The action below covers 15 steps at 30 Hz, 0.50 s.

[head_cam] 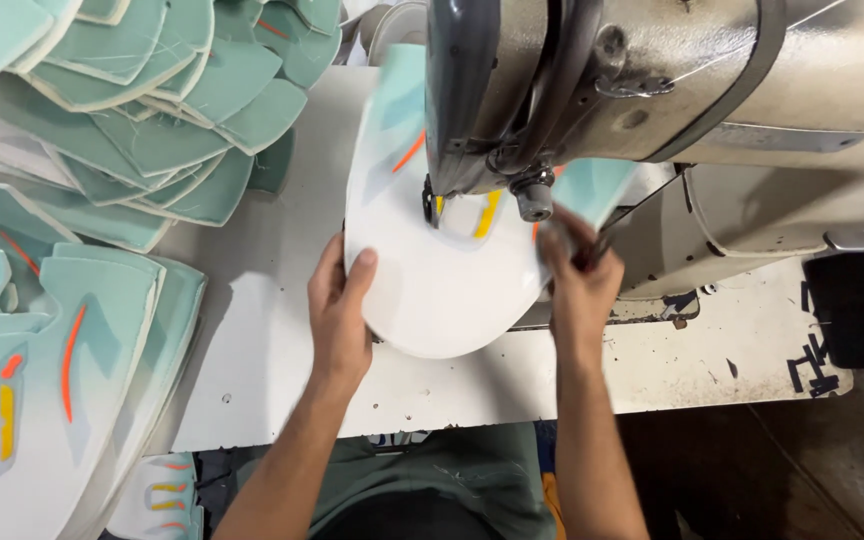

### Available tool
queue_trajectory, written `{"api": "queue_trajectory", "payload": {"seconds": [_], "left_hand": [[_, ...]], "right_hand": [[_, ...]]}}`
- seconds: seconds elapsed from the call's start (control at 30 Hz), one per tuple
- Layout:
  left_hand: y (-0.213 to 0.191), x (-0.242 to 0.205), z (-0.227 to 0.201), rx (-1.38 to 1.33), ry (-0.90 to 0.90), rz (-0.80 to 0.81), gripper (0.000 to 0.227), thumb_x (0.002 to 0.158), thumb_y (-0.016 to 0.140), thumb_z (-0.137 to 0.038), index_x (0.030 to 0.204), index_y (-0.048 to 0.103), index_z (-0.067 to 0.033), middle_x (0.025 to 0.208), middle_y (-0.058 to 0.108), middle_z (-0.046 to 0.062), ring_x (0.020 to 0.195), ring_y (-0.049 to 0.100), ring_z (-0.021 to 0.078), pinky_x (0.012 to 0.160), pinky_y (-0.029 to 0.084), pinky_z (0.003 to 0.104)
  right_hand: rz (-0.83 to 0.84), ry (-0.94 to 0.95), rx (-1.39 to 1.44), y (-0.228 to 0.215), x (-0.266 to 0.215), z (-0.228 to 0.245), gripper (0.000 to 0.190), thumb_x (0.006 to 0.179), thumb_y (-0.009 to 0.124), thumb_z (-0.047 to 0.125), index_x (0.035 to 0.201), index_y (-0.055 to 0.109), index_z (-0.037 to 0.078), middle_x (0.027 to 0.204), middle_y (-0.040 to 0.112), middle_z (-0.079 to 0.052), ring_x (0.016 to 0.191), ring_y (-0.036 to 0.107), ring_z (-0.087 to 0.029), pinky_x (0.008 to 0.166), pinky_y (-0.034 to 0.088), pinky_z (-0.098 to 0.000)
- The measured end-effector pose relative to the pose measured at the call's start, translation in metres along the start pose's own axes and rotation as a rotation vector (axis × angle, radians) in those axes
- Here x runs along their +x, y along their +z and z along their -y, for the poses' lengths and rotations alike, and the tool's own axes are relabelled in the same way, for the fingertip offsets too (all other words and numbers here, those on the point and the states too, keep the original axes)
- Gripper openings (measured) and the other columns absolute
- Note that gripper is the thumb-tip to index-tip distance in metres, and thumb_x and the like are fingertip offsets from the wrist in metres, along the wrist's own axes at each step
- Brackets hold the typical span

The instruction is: The person uses a sewing machine to stitch light blue and white fabric pieces that have orange and yellow markings. After sewing each piece, they use scissors to cut the thread and place the finished item onto a growing stack on the table.

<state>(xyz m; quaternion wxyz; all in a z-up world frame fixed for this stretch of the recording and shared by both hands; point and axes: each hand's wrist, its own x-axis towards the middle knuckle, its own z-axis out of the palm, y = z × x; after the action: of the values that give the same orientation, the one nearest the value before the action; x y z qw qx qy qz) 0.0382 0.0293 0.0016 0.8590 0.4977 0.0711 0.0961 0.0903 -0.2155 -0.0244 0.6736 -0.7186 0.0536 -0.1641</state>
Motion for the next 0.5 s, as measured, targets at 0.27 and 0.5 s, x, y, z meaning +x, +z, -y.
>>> {"api": "queue_trajectory", "payload": {"seconds": [0.27, 0.5], "left_hand": [[0.012, -0.063, 0.037, 0.006, -0.106, 0.211, 0.049, 0.099, 0.069, -0.022, 0.133, 0.056, 0.0100, 0.110, 0.071, 0.014, 0.100, 0.070, 0.0218, 0.084, 0.057, 0.036], [-0.021, -0.036, -0.001, 0.144, 0.152, -0.004, 0.065, 0.102, 0.046, -0.044, 0.151, 0.033, -0.0034, 0.142, 0.053, 0.011, 0.120, 0.066, 0.0184, 0.088, 0.062, 0.036]], "right_hand": [[0.005, 0.106, -0.066, 0.009, -0.098, 0.021, 0.049, 0.100, 0.066, 0.018, 0.148, 0.059, 0.009, 0.069, 0.050, 0.009, 0.057, 0.035, -0.001, 0.049, 0.029, -0.0191], [0.047, 0.073, -0.376, -0.083, -0.075, 0.064, 0.031, 0.110, 0.049, 0.012, 0.128, 0.072, 0.003, 0.079, 0.073, -0.002, 0.057, 0.032, -0.004, 0.055, 0.032, -0.0212]]}}
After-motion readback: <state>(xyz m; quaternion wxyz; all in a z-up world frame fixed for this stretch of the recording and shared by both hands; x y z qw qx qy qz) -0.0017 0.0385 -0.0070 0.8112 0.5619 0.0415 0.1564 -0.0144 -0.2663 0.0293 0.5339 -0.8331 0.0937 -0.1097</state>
